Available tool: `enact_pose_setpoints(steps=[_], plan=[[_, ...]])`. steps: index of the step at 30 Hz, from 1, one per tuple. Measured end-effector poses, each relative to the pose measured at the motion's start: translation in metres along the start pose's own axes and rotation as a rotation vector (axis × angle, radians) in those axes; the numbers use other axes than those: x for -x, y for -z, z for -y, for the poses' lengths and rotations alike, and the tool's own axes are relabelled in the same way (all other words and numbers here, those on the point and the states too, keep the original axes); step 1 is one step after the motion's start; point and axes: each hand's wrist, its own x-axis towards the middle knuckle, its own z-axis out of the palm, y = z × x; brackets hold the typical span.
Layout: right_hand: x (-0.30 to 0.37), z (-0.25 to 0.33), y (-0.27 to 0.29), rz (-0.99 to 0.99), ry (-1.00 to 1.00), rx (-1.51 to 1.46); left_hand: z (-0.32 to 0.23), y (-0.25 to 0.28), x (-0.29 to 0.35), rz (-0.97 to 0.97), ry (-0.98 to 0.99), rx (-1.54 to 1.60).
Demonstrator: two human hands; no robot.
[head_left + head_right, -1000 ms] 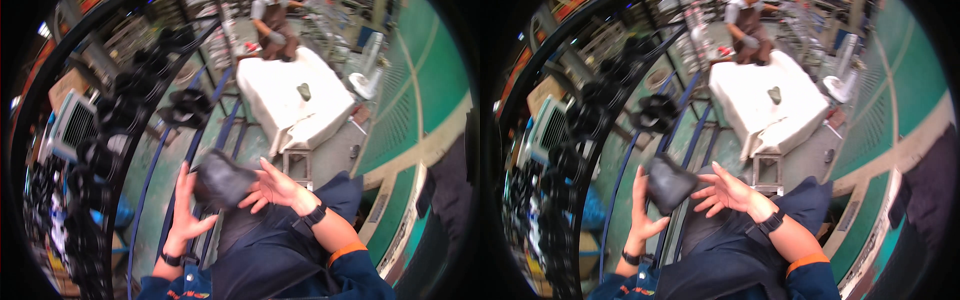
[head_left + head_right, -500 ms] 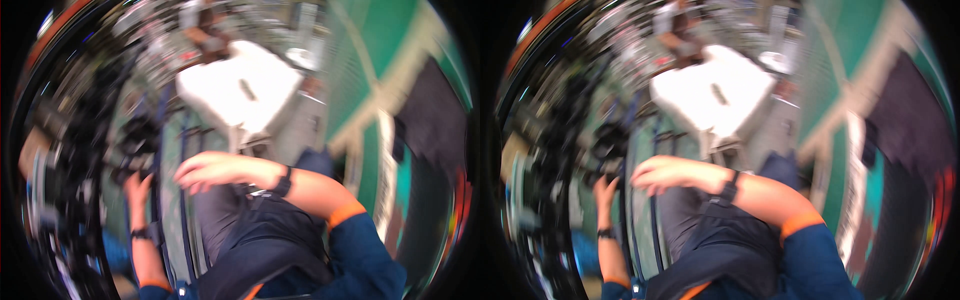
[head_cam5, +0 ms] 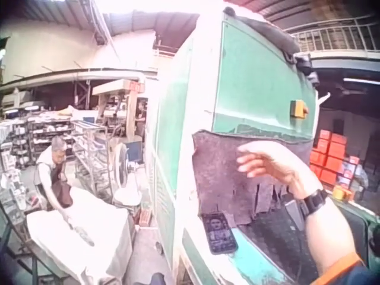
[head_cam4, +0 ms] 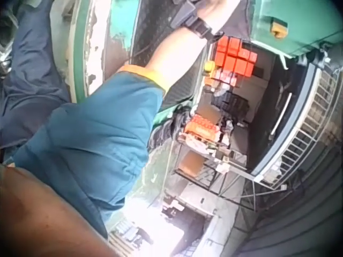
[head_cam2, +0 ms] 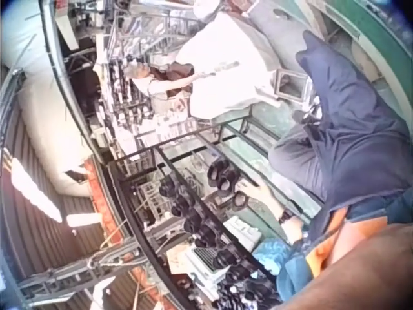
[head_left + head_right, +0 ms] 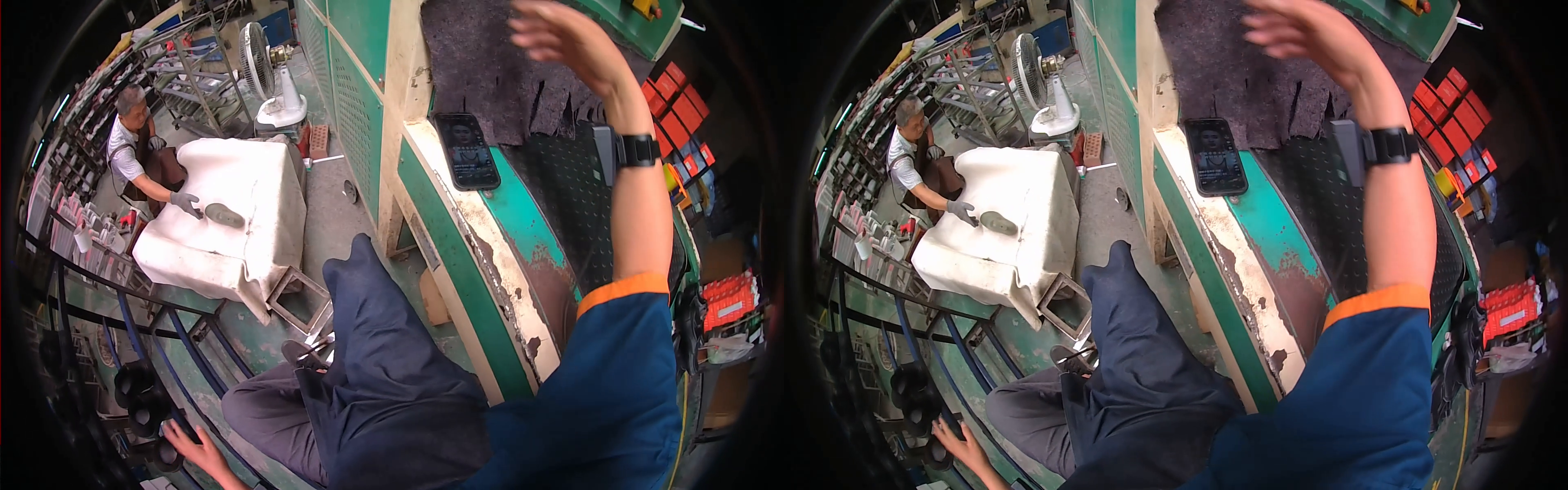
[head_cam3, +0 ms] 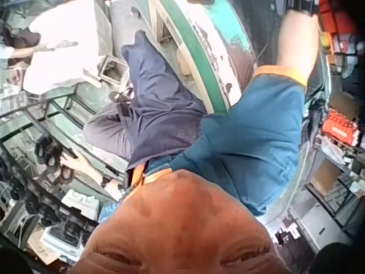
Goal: Placing shoe insoles and passing shoes into a processing machine.
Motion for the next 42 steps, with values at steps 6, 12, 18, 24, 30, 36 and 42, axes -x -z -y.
enact_pose_setpoints(steps=[6,12,18,24,30,36,42], plan=[[0.08,-0.233,0.143,-0.724,-0.675,0.011,-0.166,-0.009,-0.005,0.329,0.009,0.334],[0.066,-0.313,0.122,-0.635,-0.691,0.306,-0.197,-0.003,-0.017,0.312,-0.051,0.263],[0.013,-0.364,0.089,-0.276,-0.63,0.088,-0.216,-0.005,-0.021,0.334,-0.087,0.254],[-0.054,-0.417,0.082,-0.24,-0.638,0.246,-0.223,-0.012,-0.029,0.373,-0.079,0.249],[-0.033,-0.41,0.08,-0.19,-0.589,0.462,-0.223,-0.013,-0.033,0.371,-0.074,0.258],[-0.019,-0.351,0.069,-0.118,-0.468,0.724,-0.227,-0.008,-0.054,0.466,-0.162,0.183],[0.081,-0.229,0.04,0.047,-0.385,0.794,-0.212,-0.014,-0.077,0.732,-0.113,0.258]])
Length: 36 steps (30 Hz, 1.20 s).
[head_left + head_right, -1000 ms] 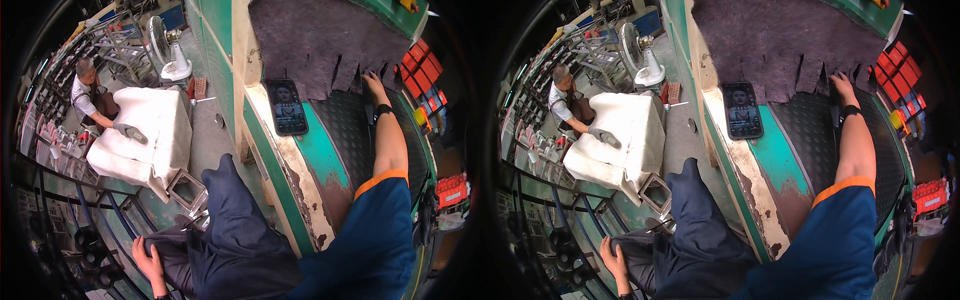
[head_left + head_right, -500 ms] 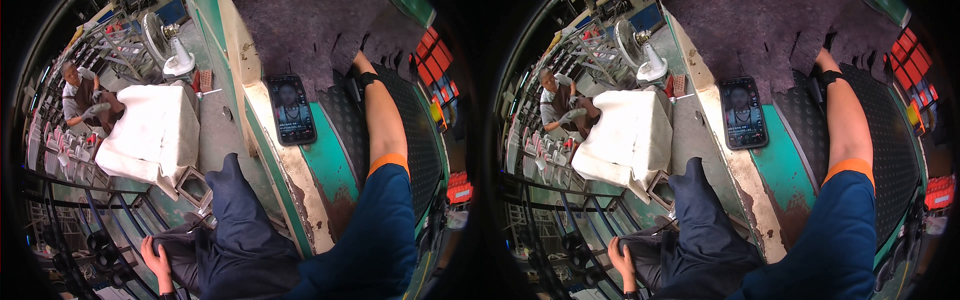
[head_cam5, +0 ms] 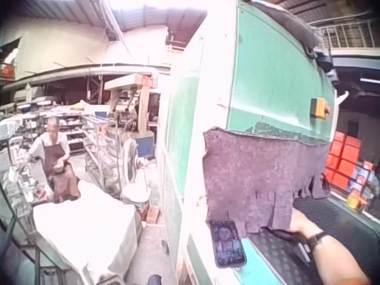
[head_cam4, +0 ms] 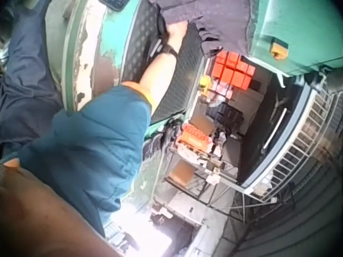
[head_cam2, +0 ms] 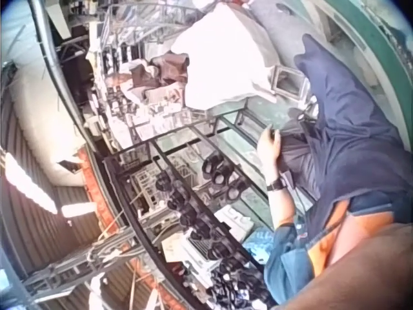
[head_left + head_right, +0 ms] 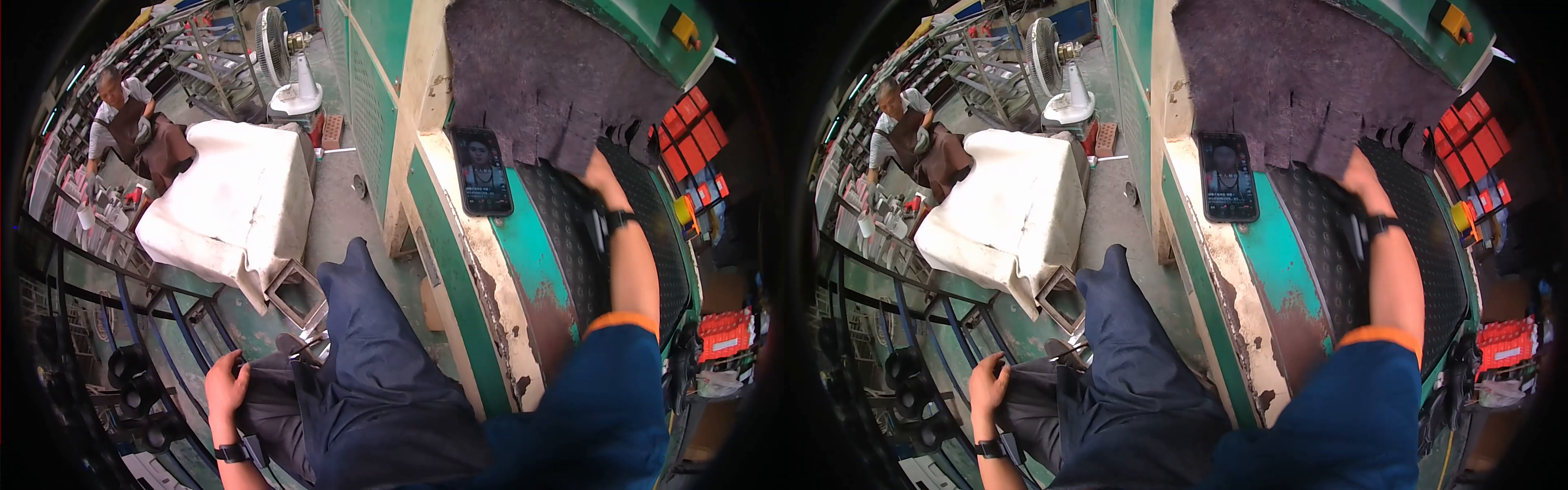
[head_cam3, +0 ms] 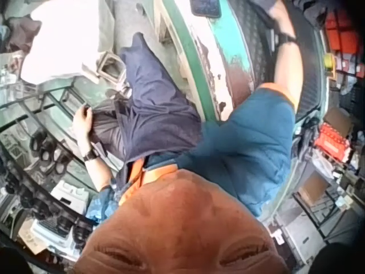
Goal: Placing shoe insoles and passing shoes into a processing machine.
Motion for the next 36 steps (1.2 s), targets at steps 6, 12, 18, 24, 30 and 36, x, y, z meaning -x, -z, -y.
enact_pose_setpoints(steps=[6,12,18,24,30,36], plan=[[0.178,0.051,0.072,0.238,-0.164,-0.019,0.024,0.013,0.01,0.115,-0.108,0.255],[0.2,0.056,0.04,-0.183,-0.186,-0.353,-0.01,-0.004,0.0,0.111,-0.354,0.454],[0.215,0.051,0.058,-0.275,-0.549,-1.107,-0.088,-0.015,0.002,0.233,-0.756,0.692],[0.241,0.246,0.057,-0.083,0.106,-1.802,-0.144,-0.007,0.02,0.823,-0.701,1.523],[0.217,0.353,-0.043,0.19,0.119,-1.875,-0.129,0.003,0.04,0.93,-0.664,1.778],[0.222,0.415,-0.245,0.882,-0.493,-1.729,-0.043,-0.077,0.077,0.872,0.31,2.107]])
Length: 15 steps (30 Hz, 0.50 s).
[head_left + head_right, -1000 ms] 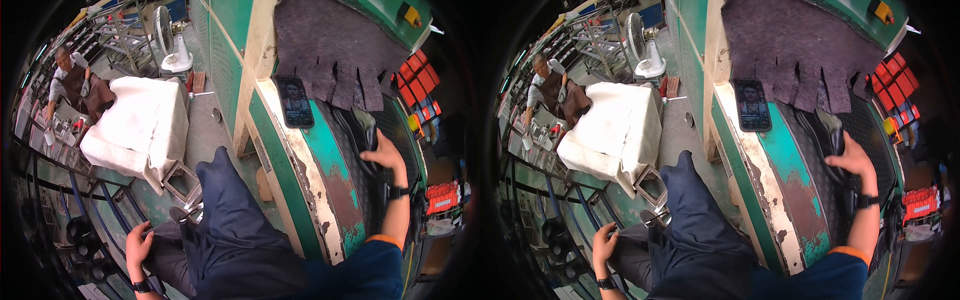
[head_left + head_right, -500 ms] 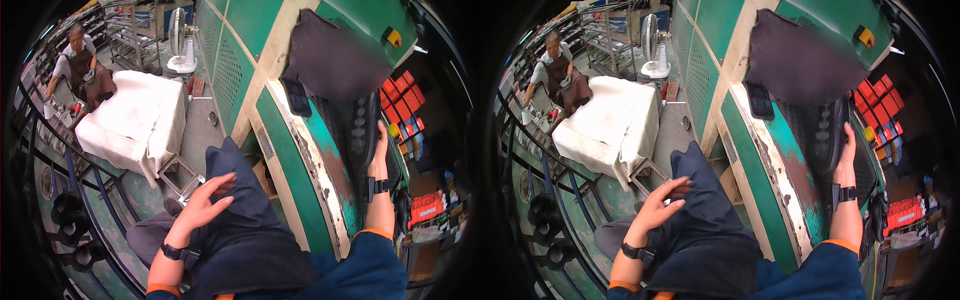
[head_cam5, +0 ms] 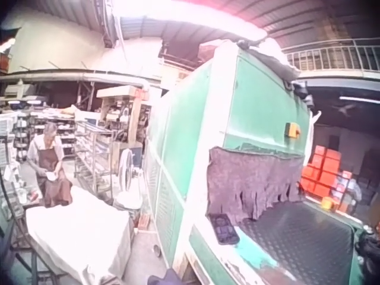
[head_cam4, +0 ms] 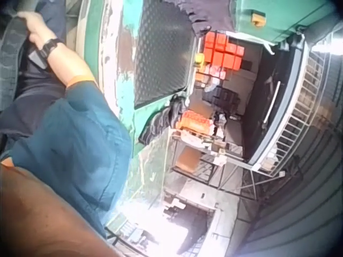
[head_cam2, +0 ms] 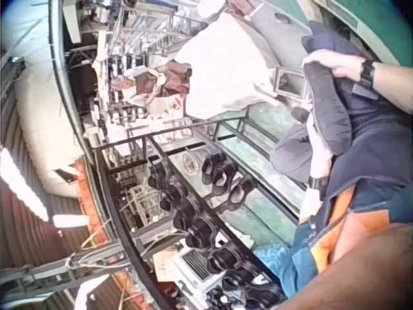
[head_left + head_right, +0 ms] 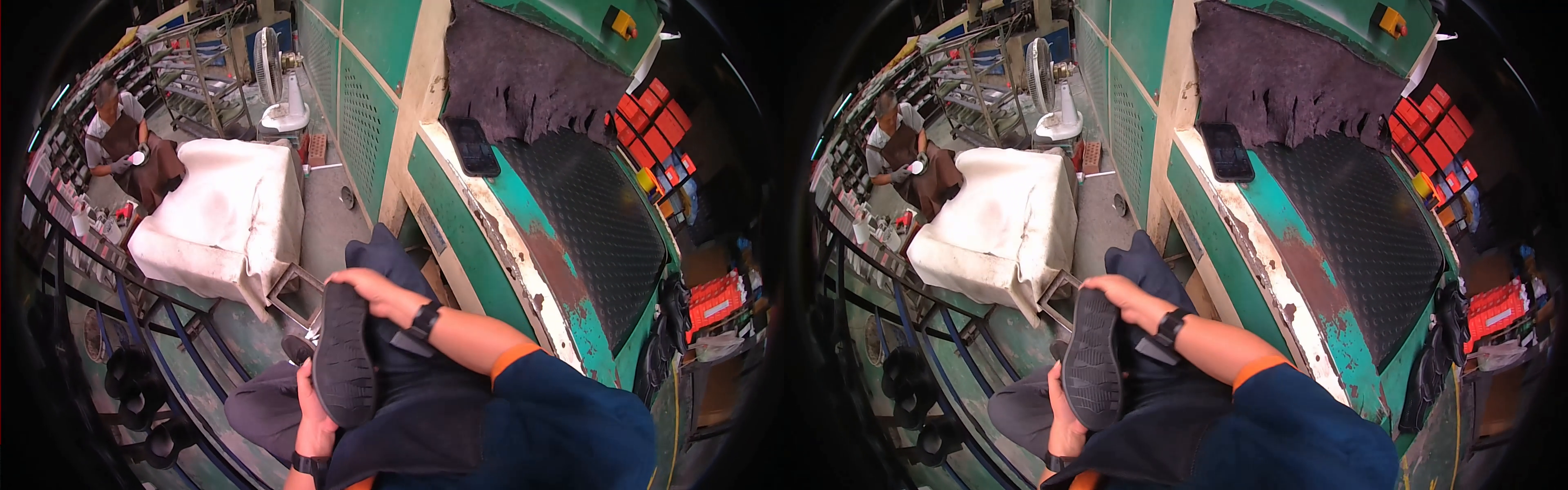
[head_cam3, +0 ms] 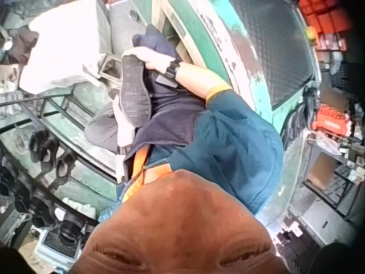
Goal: Placing shoe insoles and passing shoes into a processing machine.
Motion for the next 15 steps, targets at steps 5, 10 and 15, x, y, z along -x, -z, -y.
enact_pose_setpoints(steps=[5,10,15], plan=[[-0.046,-0.049,-0.004,0.012,-0.206,0.084,0.015,0.026,0.004,-0.114,-0.048,0.057],[-0.04,-0.047,-0.008,0.12,-0.177,0.025,0.007,0.026,0.007,-0.393,-0.164,0.091],[-0.055,-0.06,-0.014,0.262,-0.076,0.328,-0.052,0.059,-0.028,-0.523,-0.4,-0.452]])
